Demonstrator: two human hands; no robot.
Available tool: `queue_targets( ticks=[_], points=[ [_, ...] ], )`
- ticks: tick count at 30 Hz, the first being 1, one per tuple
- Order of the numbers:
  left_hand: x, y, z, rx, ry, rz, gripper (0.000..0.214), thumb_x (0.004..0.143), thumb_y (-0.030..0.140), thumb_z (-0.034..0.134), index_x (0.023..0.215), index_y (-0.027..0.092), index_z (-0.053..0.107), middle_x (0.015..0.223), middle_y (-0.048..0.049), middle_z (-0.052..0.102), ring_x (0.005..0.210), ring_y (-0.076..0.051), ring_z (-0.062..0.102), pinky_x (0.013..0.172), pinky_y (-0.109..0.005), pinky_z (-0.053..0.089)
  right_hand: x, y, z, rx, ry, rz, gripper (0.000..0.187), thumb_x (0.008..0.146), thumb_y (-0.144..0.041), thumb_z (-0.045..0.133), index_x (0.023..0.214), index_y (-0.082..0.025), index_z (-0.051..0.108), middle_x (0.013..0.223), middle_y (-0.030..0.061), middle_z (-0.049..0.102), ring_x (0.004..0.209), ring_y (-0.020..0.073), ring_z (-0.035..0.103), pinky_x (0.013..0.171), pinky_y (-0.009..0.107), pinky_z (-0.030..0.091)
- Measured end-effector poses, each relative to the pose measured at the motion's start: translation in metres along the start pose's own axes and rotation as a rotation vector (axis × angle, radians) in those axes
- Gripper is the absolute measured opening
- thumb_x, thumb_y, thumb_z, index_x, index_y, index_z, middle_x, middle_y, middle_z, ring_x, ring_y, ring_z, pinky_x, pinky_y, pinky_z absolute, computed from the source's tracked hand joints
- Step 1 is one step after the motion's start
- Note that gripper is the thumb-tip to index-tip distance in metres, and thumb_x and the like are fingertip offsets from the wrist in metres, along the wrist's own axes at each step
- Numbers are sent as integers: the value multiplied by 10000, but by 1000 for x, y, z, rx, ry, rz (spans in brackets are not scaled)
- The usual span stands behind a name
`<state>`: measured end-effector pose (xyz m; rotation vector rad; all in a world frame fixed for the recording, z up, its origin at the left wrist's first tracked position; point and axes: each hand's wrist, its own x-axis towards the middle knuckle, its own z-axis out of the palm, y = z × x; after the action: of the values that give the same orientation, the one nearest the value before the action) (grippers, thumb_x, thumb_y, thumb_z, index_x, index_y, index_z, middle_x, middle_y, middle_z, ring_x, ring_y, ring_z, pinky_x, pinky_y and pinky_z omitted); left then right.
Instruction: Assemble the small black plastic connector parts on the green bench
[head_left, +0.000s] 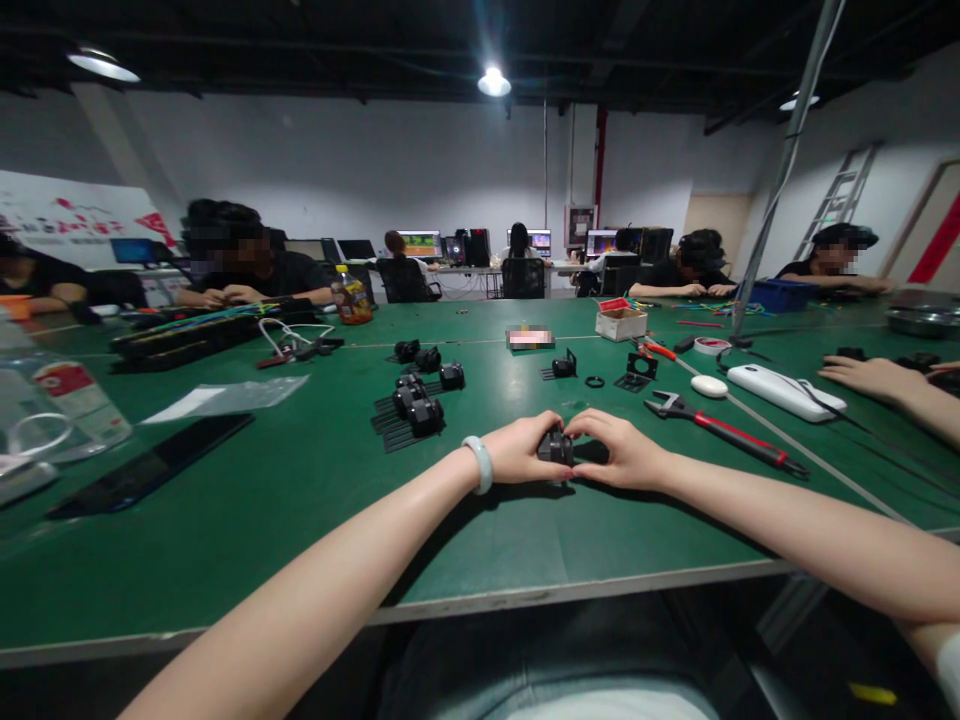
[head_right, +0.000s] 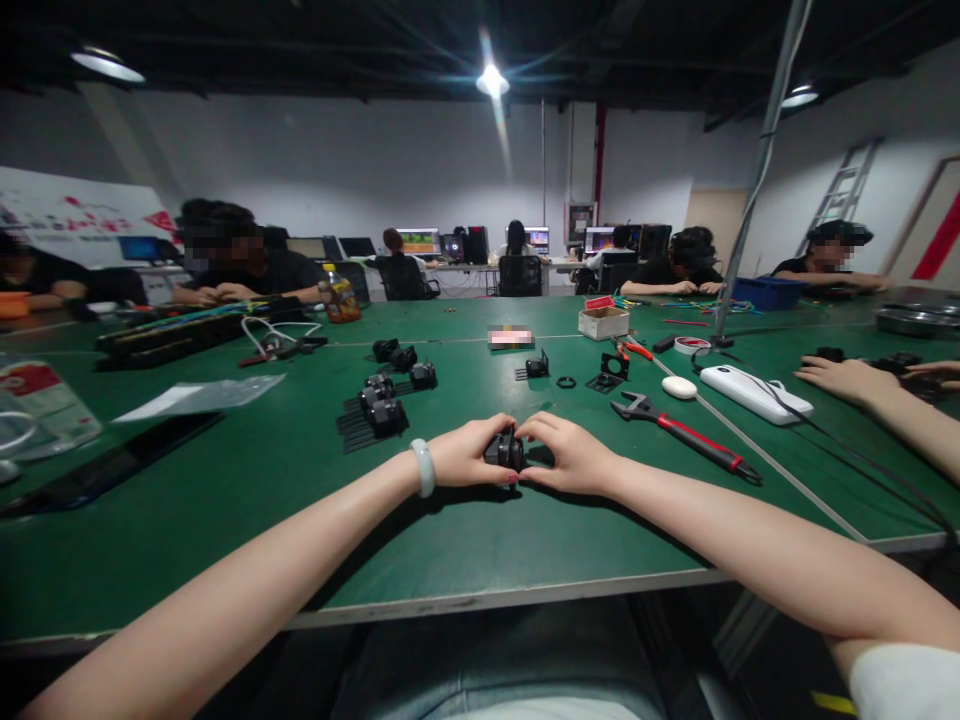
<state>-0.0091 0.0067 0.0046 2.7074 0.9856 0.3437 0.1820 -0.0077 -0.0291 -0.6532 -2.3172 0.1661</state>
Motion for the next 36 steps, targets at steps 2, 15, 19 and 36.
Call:
queue_targets(
  ticks=[2,15,19,36],
  points=[
    [0,1,0,0,0,-2,491,606,486,531,963,172,409,769,-16,524,670,-155,514,538,-216,369,0,0,1,-1,0,9,369,638,-248,593,975,-189,455,927,63,514,852,173,497,739,293,401],
    [0,2,0,-8,-2,-16,490,598,493,536,948,173,414,758,-15,524,672,-160,518,546,-220,370,1,-2,1,9,-1,46,351,648,-279,583,964,-179,469,888,58,536,817,169,510,710,285,407],
    [0,2,0,-5,-1,-27,499,598,502,532,953,172,413,762,-17,527,670,-158,517,544,-219,368,2,-2,1,15,-8,56,346,650,-285,581,961,-174,475,880,56,542,810,164,513,706,279,408],
    [0,-1,2,-18,-7,-15,519,596,495,538,985,179,407,777,-19,535,666,-157,518,548,-221,378,1,0,1,9,-55,98,299,699,-275,530,973,-161,493,857,63,565,775,162,520,692,282,409]
  ],
)
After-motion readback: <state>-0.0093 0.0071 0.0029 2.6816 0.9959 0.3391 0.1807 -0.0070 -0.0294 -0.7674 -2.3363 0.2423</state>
